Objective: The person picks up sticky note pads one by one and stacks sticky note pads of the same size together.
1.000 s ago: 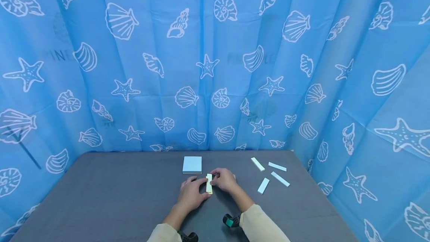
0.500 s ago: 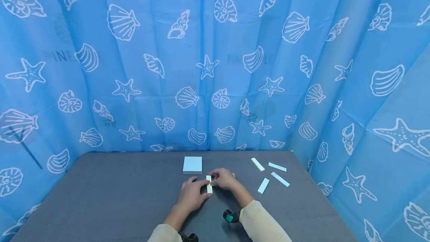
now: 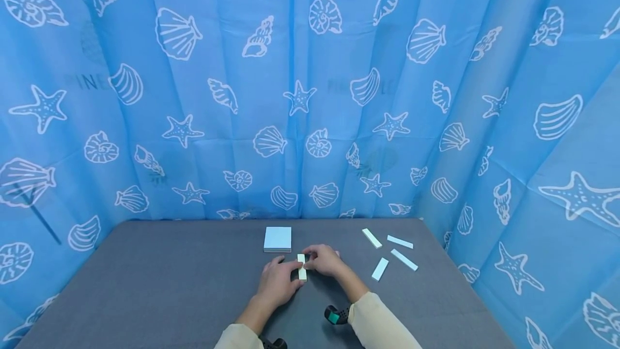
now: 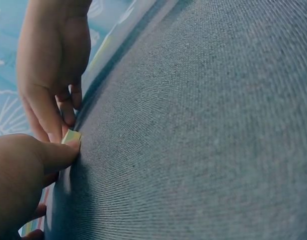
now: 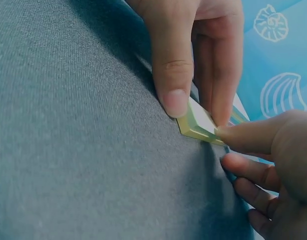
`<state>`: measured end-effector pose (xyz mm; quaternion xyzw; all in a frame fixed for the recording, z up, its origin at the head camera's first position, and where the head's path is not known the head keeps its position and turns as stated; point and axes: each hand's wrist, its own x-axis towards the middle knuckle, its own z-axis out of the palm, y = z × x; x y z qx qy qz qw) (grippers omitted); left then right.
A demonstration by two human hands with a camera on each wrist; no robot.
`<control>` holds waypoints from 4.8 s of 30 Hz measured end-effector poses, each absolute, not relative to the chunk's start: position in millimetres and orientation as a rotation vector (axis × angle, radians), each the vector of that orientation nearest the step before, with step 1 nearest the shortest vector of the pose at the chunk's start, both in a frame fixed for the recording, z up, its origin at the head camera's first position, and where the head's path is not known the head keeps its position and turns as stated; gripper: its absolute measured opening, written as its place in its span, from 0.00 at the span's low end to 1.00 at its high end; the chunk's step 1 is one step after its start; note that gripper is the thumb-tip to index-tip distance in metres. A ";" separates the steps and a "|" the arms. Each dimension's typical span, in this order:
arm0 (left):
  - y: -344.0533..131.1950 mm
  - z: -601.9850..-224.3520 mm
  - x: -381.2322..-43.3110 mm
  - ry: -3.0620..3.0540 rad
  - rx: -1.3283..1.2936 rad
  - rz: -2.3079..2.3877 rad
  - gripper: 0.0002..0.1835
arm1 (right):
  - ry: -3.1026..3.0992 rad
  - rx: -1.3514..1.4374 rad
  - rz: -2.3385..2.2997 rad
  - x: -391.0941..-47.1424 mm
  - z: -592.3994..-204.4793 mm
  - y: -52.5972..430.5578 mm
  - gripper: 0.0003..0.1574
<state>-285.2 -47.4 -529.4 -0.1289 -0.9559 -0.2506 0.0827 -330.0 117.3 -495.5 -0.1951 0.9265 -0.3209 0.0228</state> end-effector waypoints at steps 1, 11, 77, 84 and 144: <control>-47.1 -529.6 -285.3 -2.854 -0.384 -0.743 0.23 | 2.844 -0.623 -1.037 -330.0 -496.3 119.2 0.19; -49.5 -529.3 -285.5 -2.836 -0.392 -0.747 0.23 | 2.701 -0.776 -1.167 -330.8 -489.3 142.9 0.18; -47.2 -528.1 -281.5 -2.864 -0.372 -0.778 0.23 | 3.332 -0.567 -0.191 -295.7 -502.0 296.5 0.22; -47.5 -527.0 -280.8 -2.867 -0.369 -0.764 0.23 | 3.295 -0.503 -0.267 -295.1 -500.0 297.0 0.21; -47.5 -530.5 -281.1 -2.854 -0.383 -0.750 0.23 | 3.305 -0.419 -1.208 -288.3 -508.5 259.0 0.29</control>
